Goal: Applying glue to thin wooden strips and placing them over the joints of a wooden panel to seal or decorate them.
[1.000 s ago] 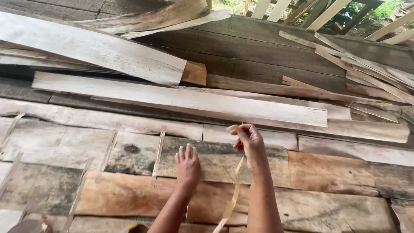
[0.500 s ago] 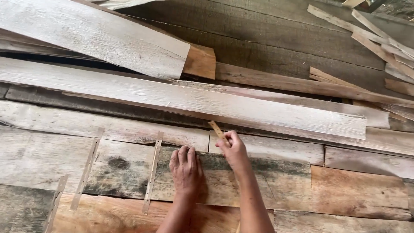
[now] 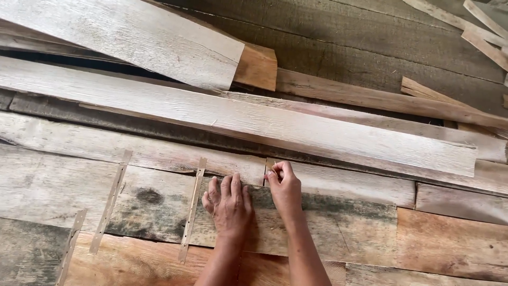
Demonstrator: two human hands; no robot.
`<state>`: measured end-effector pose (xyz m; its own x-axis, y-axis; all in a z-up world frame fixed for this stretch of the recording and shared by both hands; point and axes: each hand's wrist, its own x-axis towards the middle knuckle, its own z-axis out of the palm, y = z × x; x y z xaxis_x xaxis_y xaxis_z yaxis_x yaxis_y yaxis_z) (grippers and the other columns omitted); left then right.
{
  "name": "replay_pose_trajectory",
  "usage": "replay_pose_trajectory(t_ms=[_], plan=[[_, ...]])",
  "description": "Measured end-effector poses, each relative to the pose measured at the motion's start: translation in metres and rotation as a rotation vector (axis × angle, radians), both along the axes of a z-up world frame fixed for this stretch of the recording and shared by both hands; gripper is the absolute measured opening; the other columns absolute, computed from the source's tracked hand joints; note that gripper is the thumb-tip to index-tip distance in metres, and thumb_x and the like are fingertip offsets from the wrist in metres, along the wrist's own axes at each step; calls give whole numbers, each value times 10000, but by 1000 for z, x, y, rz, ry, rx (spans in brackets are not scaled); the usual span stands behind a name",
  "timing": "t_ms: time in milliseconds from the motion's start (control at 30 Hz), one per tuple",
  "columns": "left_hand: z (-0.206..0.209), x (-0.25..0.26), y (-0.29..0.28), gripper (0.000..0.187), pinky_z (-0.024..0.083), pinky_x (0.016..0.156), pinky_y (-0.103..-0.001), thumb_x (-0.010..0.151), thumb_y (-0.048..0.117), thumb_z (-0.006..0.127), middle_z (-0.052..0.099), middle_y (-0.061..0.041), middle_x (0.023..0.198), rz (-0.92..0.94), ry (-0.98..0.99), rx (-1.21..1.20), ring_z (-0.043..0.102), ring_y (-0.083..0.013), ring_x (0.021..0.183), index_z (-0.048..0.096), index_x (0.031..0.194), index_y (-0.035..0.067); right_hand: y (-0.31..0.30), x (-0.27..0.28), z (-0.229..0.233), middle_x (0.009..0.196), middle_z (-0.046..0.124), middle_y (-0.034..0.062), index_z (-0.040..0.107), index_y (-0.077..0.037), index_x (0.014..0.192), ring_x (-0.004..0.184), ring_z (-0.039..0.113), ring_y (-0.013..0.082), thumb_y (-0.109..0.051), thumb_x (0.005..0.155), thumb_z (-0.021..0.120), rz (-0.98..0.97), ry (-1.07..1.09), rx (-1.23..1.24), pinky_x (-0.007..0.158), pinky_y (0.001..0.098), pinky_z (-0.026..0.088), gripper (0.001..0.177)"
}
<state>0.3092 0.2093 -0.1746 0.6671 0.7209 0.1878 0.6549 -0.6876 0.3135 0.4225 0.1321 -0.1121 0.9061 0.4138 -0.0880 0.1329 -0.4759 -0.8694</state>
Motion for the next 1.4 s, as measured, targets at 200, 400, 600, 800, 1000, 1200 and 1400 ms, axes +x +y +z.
replay_pose_trajectory(t_ms=[200, 400, 600, 800, 1000, 1200, 1400], plan=[[4, 0, 4, 335, 219, 1117, -578, 969, 309, 563, 654, -45, 1299, 16, -83, -29, 405, -355, 1398, 644, 1253, 152, -1, 4, 0, 797, 767, 21, 620, -99, 1002, 473, 510, 74, -100, 926, 690, -45, 36, -42, 424, 247, 386, 103], [-14, 7, 39, 319, 364, 934, -451, 826, 132, 628, 591, 18, 1143, 22, -251, 179, 499, -266, 1195, 647, 1123, 248, -1, 2, 8, 804, 791, 59, 608, -165, 1002, 801, 754, 208, -208, 937, 656, -102, 164, -69, 741, 365, 577, 91], [-5, 15, 92, 227, 413, 805, -414, 770, 199, 708, 536, 80, 1062, -236, -123, -31, 523, -267, 1092, 642, 965, 297, -3, 6, -2, 803, 787, 62, 608, -158, 995, 782, 741, 183, -207, 946, 666, -111, 172, -23, 705, 346, 582, 91], [20, 21, 107, 377, 436, 872, -442, 707, 199, 804, 529, 50, 1162, -301, 98, -166, 506, -287, 1174, 669, 1049, 282, -5, 11, -10, 761, 772, 67, 608, -136, 985, 606, 654, 131, -173, 937, 672, -114, 241, 54, 615, 276, 556, 89], [6, 17, 103, 329, 418, 855, -451, 719, 267, 791, 532, 51, 1140, -263, -1, -102, 522, -277, 1150, 648, 1013, 305, -6, 1, 14, 804, 792, 47, 643, -163, 996, 631, 685, 134, -213, 940, 667, -47, 251, -99, 652, 293, 544, 79], [-38, 21, 94, 235, 427, 792, -410, 722, 208, 777, 537, 61, 1070, -198, -198, -64, 529, -261, 1072, 640, 892, 294, -11, -5, 23, 803, 799, -12, 631, -233, 971, 758, 753, 174, -270, 942, 669, 15, 196, -240, 759, 330, 555, 61], [-48, 31, 46, 271, 460, 856, -397, 742, 93, 579, 589, 0, 1096, -71, -332, 129, 556, -263, 1111, 642, 968, 230, -15, -9, 18, 844, 808, 18, 626, -219, 984, 844, 762, 269, -279, 957, 647, 28, 153, -254, 804, 423, 556, 69]])
